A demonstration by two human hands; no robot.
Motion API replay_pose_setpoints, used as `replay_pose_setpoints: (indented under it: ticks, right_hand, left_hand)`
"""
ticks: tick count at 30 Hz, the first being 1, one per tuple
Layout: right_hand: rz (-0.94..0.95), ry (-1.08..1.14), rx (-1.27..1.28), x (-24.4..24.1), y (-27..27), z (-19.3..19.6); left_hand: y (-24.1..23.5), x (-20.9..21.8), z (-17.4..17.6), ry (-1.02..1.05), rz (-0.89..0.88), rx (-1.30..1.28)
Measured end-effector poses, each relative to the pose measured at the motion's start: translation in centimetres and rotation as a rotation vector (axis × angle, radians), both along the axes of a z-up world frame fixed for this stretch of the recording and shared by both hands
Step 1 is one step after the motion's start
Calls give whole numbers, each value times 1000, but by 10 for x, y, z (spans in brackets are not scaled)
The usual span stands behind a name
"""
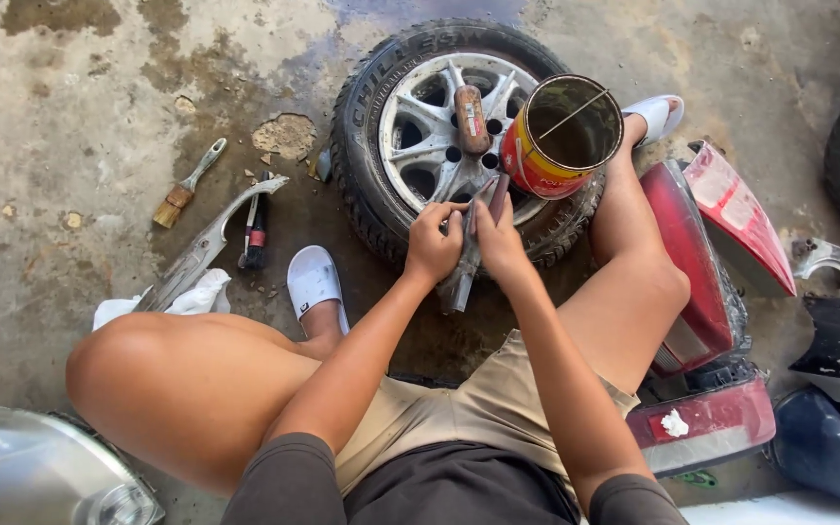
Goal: Hand-sanding a finned metal engine component using sandpaper and a liquid solution to clean or polish the surface.
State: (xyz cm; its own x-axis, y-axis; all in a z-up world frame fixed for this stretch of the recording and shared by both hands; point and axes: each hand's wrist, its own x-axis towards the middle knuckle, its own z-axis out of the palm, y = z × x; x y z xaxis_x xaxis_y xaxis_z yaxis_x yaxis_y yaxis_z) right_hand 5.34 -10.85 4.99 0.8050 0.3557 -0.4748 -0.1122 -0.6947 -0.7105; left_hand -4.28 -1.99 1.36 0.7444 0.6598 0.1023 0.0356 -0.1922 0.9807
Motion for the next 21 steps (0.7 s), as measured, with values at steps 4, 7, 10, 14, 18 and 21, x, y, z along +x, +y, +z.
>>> replay_pose_setpoints:
  ticks: [4, 7, 10, 14, 18, 21]
  right_hand:
    - [93, -29, 5, -75, -8, 78]
    - [97, -1, -58, -59, -9, 65]
    - [53, -6, -80, -17, -7, 35]
    - [-92, 27, 110, 17, -5, -3]
    - [-96, -102, 166, -16, -12, 2]
    - [-49, -166, 213, -64, -23, 48]
  left_hand:
    - [0, -1, -1, -15, 37, 21]
    - [-2, 4, -5, -27, 57, 109]
    - [-9, 4, -5, -38, 58, 88]
    - [-6, 4, 3, -3, 51, -11]
    - [-7, 1, 4, 0, 24, 46]
    - [-12, 11, -3, -27, 29, 84]
